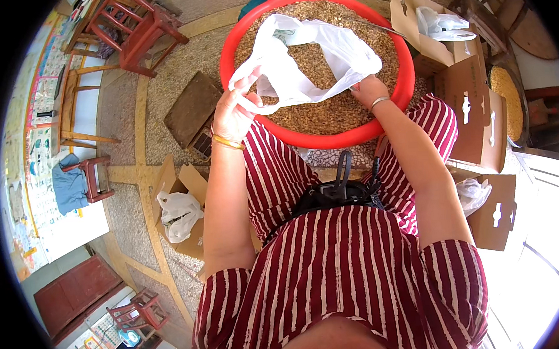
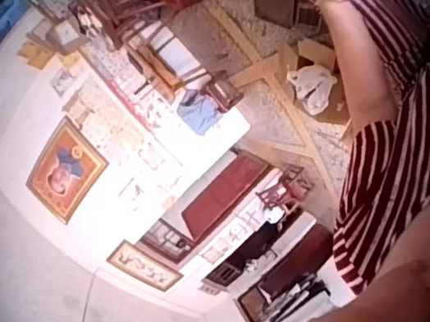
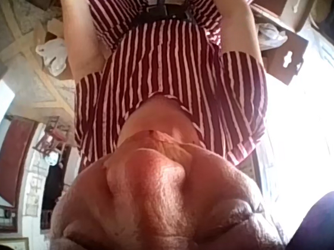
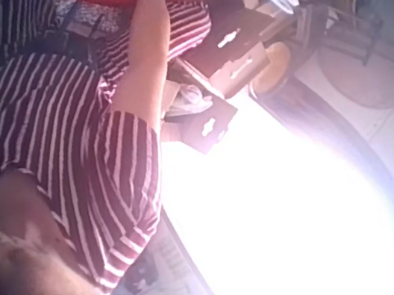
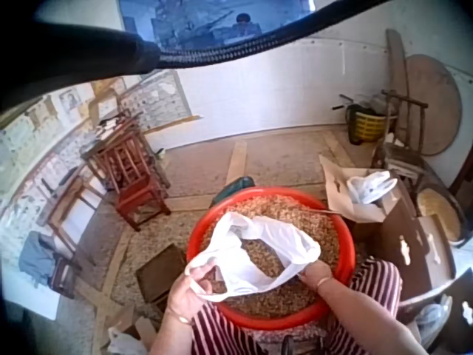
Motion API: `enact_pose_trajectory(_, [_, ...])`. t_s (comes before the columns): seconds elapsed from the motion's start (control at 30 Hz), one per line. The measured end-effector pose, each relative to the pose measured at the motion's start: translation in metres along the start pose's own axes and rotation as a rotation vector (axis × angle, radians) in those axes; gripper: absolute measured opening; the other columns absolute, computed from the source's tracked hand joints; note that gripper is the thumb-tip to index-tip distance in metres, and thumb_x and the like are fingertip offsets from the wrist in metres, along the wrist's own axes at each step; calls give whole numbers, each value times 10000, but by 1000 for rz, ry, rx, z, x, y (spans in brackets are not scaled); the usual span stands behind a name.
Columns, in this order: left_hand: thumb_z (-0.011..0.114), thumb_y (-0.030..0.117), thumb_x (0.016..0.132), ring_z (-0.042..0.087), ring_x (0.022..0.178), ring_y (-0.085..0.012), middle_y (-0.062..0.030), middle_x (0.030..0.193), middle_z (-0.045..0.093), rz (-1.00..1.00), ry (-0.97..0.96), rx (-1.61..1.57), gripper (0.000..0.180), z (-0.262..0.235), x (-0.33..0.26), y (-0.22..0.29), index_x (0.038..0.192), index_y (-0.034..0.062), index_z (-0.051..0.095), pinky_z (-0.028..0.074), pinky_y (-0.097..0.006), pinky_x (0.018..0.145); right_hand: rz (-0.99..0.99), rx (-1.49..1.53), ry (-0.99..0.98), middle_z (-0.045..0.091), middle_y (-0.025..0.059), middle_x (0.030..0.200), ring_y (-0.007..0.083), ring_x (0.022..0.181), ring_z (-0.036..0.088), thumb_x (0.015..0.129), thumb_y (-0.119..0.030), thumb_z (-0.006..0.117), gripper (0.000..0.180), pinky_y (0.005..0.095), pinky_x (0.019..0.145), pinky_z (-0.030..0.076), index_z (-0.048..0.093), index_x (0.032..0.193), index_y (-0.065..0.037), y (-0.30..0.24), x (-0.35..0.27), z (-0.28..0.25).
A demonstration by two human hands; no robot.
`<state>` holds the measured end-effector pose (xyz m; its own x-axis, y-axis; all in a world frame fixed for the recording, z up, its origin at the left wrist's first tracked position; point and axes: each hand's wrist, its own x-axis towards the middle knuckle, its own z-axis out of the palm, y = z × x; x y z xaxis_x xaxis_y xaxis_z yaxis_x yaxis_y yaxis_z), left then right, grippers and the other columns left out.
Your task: The person scoops grains from a large red basin into a white plastic bag using a small cup. They repeatedly fill the bag, place it into a cardboard box, and then retrieve a new bag to continue the process.
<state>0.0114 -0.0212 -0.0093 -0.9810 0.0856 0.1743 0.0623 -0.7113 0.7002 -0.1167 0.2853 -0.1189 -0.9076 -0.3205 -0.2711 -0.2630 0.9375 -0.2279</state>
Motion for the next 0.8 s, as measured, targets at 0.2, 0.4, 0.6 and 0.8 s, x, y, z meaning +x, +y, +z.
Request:
enact_pose_trajectory(0.2, [541,211,848,582,800,-177,-219,1296,406,-4,28,7,306,0,0,-1,1127,93,584,481,-285,745,-130,126,-153,593,156,962,277,884,591,675,-304,651,367,374,772,478,594,925,-40,-13,-3,10])
enact_pose_trajectory(0.4, [548,215,845,586,801,-179,-218,1292,412,-6,24,7,308,1,2,-2,1124,89,585,480,-281,747,63,680,-534,632,78,756,144,643,604,714,-366,646,428,269,562,486,597,990,-42,8,6,-1])
enact_pose_trajectory(0.6, [544,212,848,593,800,-186,-232,1306,389,-18,23,1,306,-3,1,-1,1126,91,584,481,-286,749,11,931,-639,633,37,751,113,609,587,788,-405,595,425,249,548,496,579,1045,-68,15,-16,-37])
enact_pose_trajectory(0.8, [527,210,859,593,796,-187,-238,1317,370,-27,4,11,303,-6,0,-2,1133,91,579,482,-286,748,-142,1104,-750,635,24,730,92,605,598,770,-435,619,497,233,551,507,570,1089,-57,-4,-48,-85])
